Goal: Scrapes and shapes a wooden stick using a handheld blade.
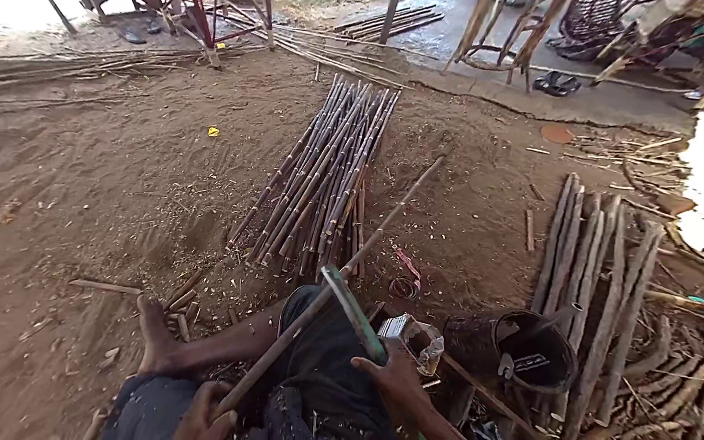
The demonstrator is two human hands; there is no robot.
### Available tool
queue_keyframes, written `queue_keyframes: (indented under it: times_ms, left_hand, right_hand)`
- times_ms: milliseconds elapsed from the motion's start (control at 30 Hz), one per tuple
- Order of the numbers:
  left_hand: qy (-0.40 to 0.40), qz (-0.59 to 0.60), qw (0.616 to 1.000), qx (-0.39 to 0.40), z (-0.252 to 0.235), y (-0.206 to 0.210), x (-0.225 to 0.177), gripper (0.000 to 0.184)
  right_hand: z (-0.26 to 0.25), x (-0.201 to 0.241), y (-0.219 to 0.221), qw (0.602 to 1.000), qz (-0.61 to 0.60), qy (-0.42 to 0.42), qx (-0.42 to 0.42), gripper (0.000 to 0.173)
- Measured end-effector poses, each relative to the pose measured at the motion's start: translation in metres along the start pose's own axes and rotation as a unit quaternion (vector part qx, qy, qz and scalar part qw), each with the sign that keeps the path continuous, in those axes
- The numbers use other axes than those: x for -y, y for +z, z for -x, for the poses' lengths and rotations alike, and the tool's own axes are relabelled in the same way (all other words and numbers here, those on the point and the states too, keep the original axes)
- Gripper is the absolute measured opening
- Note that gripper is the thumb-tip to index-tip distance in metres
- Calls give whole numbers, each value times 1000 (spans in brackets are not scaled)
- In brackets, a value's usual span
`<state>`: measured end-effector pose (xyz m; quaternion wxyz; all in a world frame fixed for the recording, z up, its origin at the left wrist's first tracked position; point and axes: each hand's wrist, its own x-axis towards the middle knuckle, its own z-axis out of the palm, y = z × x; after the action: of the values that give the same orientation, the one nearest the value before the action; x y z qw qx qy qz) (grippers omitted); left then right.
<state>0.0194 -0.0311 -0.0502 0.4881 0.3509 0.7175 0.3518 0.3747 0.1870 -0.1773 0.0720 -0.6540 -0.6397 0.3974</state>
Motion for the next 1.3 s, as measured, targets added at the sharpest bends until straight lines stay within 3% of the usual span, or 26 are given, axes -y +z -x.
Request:
queue_keyframes:
  times_ms: [100,167,233,300,367,467,533,600,767,867,1033,1133,1167,1300]
  left_hand:
    - [1,-22,999,45,-31,14,2,49]
    - [28,-16,997,67,-37,14,8,49]
    - [54,6,995,83,-32,7,10,44]
    - [54,35,996,70,-25,3,10,40]
    - [37,54,997,31,-17,5,7,37]
    - [29,54,998,-28,-9,16,6,37]
    - [32,80,995,-48,-8,22,8,34]
    - [32,115,991,-53,-10,22,10,31]
    - [21,173,984,-45,-11,26,18,28]
    - [-1,191,980,-47,-13,21,18,27]
    - [-7,201,979,-35,-14,23,19,26]
    - [4,200,979,-38,-14,19,21,27]
    - [14,185,982,-40,-13,19,22,28]
    - [95,92,988,-76,-8,27,24,36]
  right_hand:
    - [12,-28,28,999,-43,9,-4,96]
    - [19,-37,12,997,-70,19,-3,91]
    - [22,-40,-16,990,-137,21,7,73]
    - [14,-38,-39,976,-213,18,30,54]
    - [-5,-26,-52,968,-248,33,20,50]
    - [-22,1,-36,985,-173,16,2,56]
    - [-4,12,-10,994,-17,-75,72,59]
    - [14,15,8,976,84,-164,114,60]
    - [-30,9,-5,998,-54,-33,27,60]
    - [12,12,12,983,67,-142,96,61]
    - [-19,15,-6,999,-33,-34,18,61]
    - [20,31,10,979,79,-141,123,62]
    - [22,32,8,978,81,-139,130,62]
    - [-31,18,-14,1000,-1,-20,3,62]
